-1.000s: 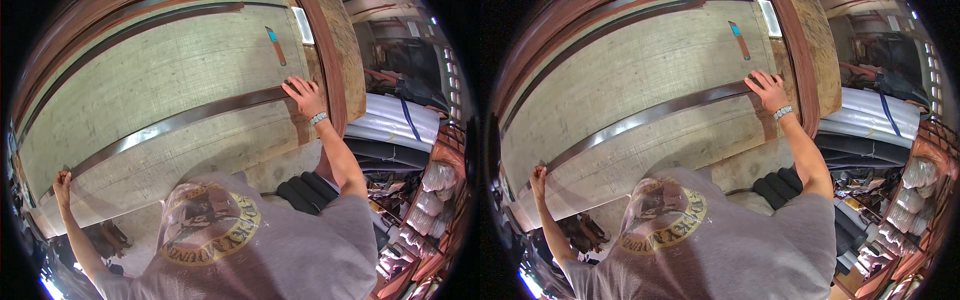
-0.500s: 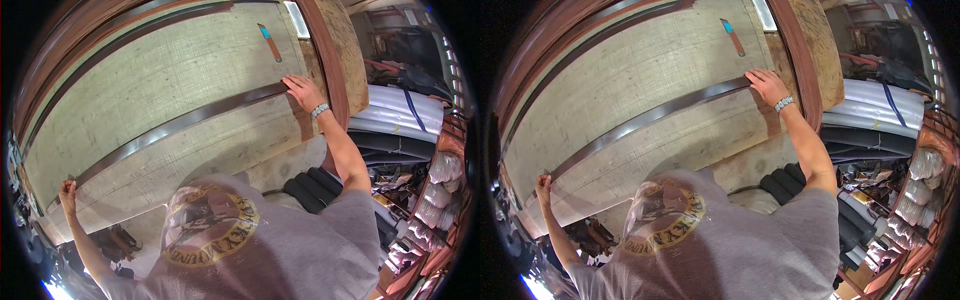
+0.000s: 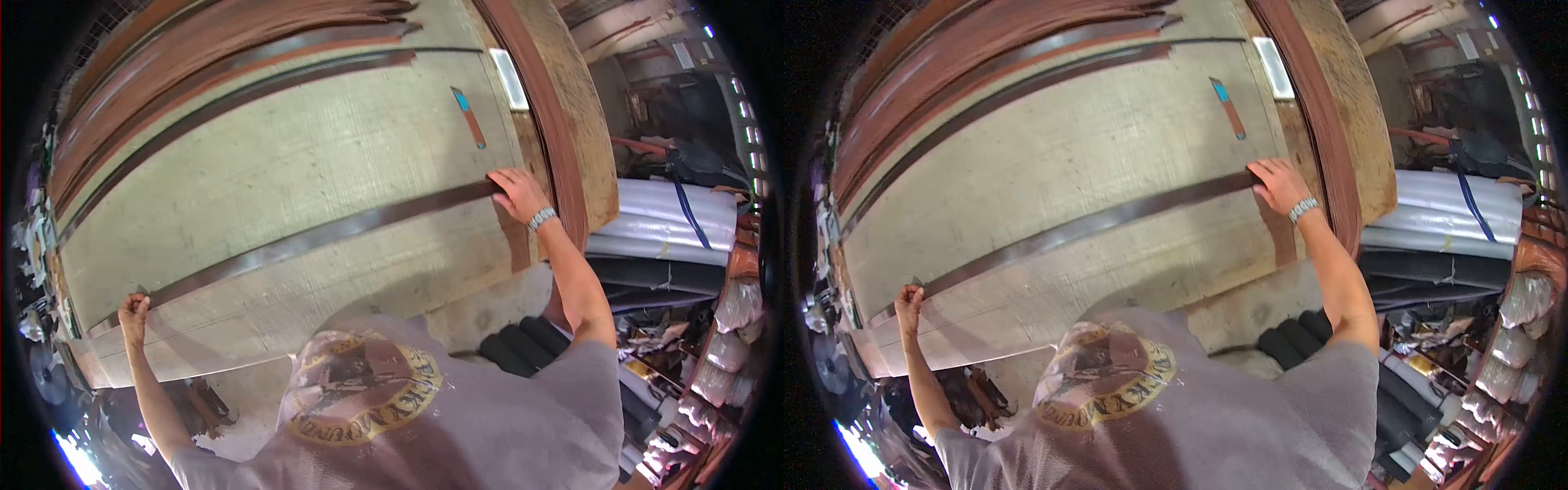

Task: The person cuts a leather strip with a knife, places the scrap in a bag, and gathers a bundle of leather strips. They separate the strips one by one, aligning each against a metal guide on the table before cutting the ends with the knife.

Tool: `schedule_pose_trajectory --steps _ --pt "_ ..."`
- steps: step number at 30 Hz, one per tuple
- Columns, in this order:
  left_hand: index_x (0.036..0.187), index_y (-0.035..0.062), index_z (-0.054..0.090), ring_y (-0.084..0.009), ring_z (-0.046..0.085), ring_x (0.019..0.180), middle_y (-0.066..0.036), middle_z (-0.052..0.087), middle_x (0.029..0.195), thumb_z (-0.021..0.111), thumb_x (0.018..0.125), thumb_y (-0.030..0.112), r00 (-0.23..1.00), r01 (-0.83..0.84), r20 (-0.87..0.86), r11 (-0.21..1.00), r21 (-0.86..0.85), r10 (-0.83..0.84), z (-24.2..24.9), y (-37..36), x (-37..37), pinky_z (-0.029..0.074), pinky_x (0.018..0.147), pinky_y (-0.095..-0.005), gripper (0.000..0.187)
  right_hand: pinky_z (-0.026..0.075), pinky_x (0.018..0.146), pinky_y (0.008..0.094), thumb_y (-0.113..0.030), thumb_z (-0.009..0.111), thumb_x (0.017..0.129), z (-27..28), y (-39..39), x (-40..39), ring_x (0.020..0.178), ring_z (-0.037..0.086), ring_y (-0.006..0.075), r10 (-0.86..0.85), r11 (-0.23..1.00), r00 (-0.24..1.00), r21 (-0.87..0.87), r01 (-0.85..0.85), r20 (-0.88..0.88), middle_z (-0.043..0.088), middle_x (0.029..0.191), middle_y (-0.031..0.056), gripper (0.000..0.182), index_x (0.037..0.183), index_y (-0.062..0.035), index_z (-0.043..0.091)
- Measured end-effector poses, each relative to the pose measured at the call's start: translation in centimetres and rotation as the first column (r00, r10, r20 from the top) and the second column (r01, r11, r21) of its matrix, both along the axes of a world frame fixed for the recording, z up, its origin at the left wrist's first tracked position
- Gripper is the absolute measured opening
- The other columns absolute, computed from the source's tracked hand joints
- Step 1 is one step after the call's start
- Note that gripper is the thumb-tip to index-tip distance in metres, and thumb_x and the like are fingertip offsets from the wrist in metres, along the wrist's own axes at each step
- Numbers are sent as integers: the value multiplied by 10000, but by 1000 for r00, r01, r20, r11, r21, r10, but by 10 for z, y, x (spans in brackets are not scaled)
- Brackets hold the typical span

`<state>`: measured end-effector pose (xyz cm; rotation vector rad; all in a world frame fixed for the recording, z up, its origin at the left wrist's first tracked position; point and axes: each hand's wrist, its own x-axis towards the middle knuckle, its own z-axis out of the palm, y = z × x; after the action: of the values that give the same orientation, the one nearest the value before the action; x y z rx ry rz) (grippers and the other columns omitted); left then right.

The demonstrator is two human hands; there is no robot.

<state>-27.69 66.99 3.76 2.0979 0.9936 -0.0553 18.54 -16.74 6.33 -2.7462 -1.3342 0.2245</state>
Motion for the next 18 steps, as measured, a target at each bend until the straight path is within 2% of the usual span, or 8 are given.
schedule_pose_trajectory --steps 3,7,11,15,18 --pt "948 59 673 -31 473 674 78 572 762 772 917 158 996 -22 80 998 -54 26 0 -9 2 369 597 -195 143 467 1023 454 -138 700 895 1 -1 -2 1161 581 337 -14 1000 1000 -25 13 -9 631 1236 120 341 1218 -57 628" --pt "942 45 662 -33 442 667 83 539 750 761 923 138 991 -15 129 1000 -21 17 8 -24 5 357 602 -194 137 471 1017 457 -132 717 873 1 0 0 1146 581 334 -28 998 999 -48 27 -20 625 1197 119 370 1222 -57 618" --pt "958 16 646 -61 432 698 58 528 765 737 933 132 988 17 148 994 110 -33 6 -31 6 378 638 -232 149 469 1018 456 -126 733 860 2 3 -4 1147 580 332 -75 995 997 -70 73 -24 621 1195 117 377 1211 -59 613" --pt "1032 -14 650 -96 447 720 9 543 793 718 929 112 995 40 77 958 285 -65 22 -53 13 405 661 -264 177 463 1026 455 -112 745 848 13 7 -10 1150 578 330 -93 993 995 -69 92 -16 615 1194 116 371 1191 -64 611" --pt "1081 -12 649 -138 478 724 -33 576 831 701 934 108 986 -86 163 907 413 19 11 -59 7 433 674 -295 197 460 1026 452 -112 744 848 8 1 -7 1159 573 328 -96 993 995 -67 97 12 608 1207 108 391 1212 -74 605"
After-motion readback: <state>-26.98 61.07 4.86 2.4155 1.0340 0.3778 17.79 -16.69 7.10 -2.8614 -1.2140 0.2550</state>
